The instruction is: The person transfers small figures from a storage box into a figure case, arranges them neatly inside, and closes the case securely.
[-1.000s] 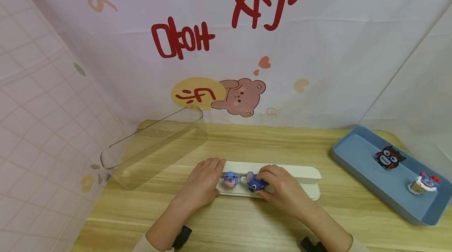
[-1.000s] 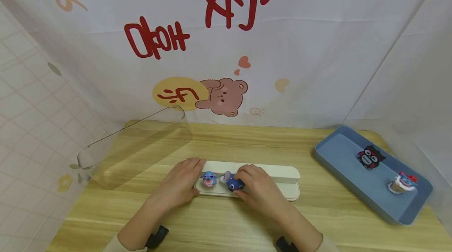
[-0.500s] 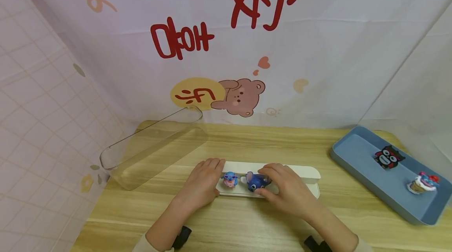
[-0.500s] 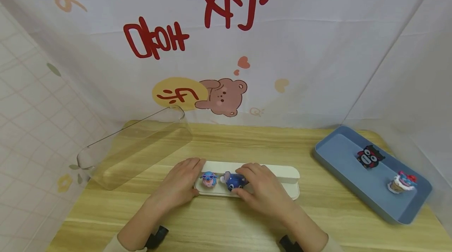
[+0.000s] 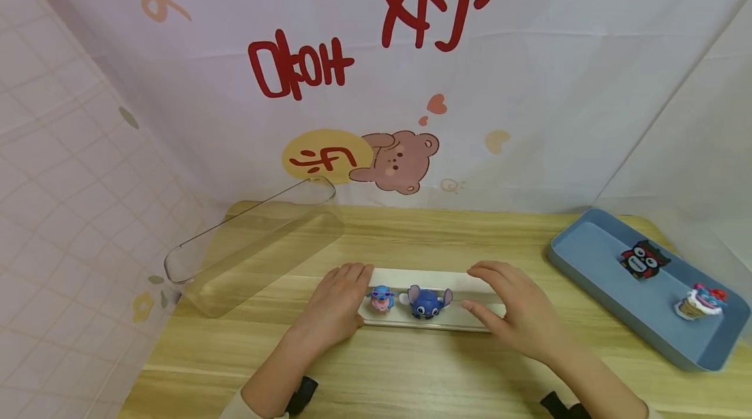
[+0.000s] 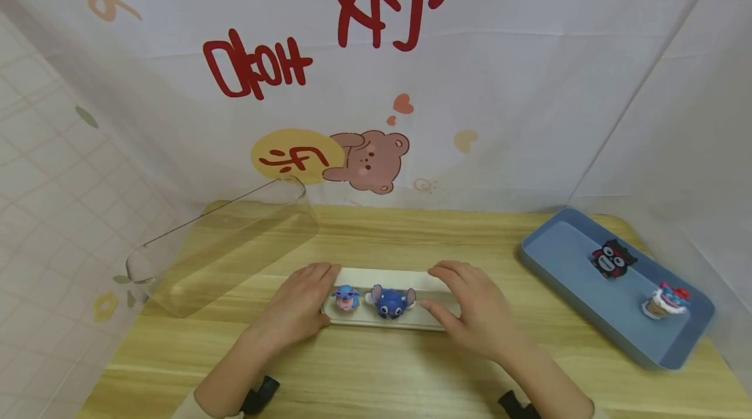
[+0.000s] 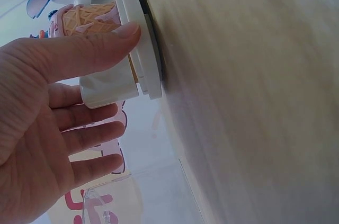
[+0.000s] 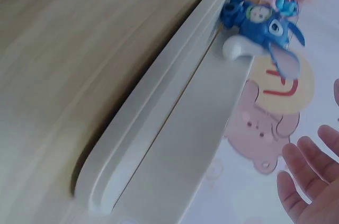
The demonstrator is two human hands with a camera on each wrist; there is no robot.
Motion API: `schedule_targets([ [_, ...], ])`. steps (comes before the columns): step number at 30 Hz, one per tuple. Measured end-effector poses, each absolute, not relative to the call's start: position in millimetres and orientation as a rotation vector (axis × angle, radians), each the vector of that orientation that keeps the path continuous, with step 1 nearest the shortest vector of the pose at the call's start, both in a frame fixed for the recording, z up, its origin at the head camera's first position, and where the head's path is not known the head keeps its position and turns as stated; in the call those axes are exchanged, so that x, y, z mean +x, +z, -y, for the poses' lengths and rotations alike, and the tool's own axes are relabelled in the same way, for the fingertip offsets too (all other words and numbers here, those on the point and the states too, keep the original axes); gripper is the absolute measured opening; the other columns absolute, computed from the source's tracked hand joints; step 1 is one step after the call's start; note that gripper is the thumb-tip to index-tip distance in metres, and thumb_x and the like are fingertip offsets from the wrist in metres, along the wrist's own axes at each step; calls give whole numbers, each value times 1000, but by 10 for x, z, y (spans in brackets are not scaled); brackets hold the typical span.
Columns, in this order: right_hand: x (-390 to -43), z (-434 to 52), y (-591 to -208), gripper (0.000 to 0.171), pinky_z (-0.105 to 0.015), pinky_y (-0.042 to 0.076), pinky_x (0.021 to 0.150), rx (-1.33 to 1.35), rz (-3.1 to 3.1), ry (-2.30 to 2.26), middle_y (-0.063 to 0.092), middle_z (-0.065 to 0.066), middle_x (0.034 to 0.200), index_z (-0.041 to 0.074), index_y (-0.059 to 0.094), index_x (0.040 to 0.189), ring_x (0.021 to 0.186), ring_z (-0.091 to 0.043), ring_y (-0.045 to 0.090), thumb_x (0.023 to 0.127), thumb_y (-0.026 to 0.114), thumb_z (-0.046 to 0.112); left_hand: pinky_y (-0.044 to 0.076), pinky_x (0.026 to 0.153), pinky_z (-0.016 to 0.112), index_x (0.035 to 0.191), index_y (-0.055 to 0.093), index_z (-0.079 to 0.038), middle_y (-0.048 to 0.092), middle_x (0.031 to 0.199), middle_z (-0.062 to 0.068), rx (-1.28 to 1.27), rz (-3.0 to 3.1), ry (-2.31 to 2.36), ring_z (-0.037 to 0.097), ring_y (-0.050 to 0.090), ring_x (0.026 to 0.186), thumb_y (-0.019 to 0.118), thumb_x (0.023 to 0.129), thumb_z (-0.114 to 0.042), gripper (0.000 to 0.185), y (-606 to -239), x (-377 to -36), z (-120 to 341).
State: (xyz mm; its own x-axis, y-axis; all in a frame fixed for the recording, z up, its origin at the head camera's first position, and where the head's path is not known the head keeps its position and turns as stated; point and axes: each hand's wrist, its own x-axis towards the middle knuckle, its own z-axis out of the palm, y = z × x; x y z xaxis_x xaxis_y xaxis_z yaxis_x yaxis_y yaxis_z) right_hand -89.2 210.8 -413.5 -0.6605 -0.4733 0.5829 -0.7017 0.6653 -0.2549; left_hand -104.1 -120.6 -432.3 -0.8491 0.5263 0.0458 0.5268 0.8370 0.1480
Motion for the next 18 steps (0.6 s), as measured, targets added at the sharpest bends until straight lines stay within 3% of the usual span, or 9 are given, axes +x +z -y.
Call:
schedule_targets([
  [2,-889,-2191,-4132,54,-44,54,87,889,2405,646,69,-7,124,5,69,126,109,-29,68,104,61,53,45,113,50,148,50,2,58,142,16,-860,3012,-246,33,53,135,98,73,-20,91,-4320,-1042,1206],
  [5,-889,-2330,-4143,57,-29,49,96,852,2409,667,68,-10,125,3,68,127,111,-31,67,103,61,54,44,113,51,149,50,2,57,143,16,-860,3017,-249,33,52,135,97,74,-19,91,-4315,-1042,1207],
  [8,-881,-2473,-4128,56,-17,36,106,802,2428,674,67,-13,126,1,66,128,113,-34,64,100,70,48,45,113,51,149,50,2,57,143,15,-863,3012,-246,33,52,135,97,74,-19,91,-4317,-1044,1209],
  [11,-855,-2610,-4089,57,-21,36,106,732,2452,645,67,-15,131,0,65,132,117,-38,62,88,85,29,44,113,51,149,50,2,57,143,15,-862,3011,-251,33,52,136,97,74,-19,91,-4319,-1045,1210],
  [14,-822,-2753,-4035,69,-29,40,105,653,2498,615,64,-17,137,3,62,140,121,-42,60,79,90,18,44,113,51,149,50,2,57,143,15,-862,3011,-260,33,52,135,97,74,-18,91,-4321,-1046,1211],
  [18,-836,-2960,-3990,80,-19,34,112,640,2499,643,60,-22,143,3,58,147,121,-47,58,75,92,12,45,113,51,149,50,2,57,143,15,-861,3006,-267,33,53,135,97,74,-17,91,-4327,-1048,1212],
])
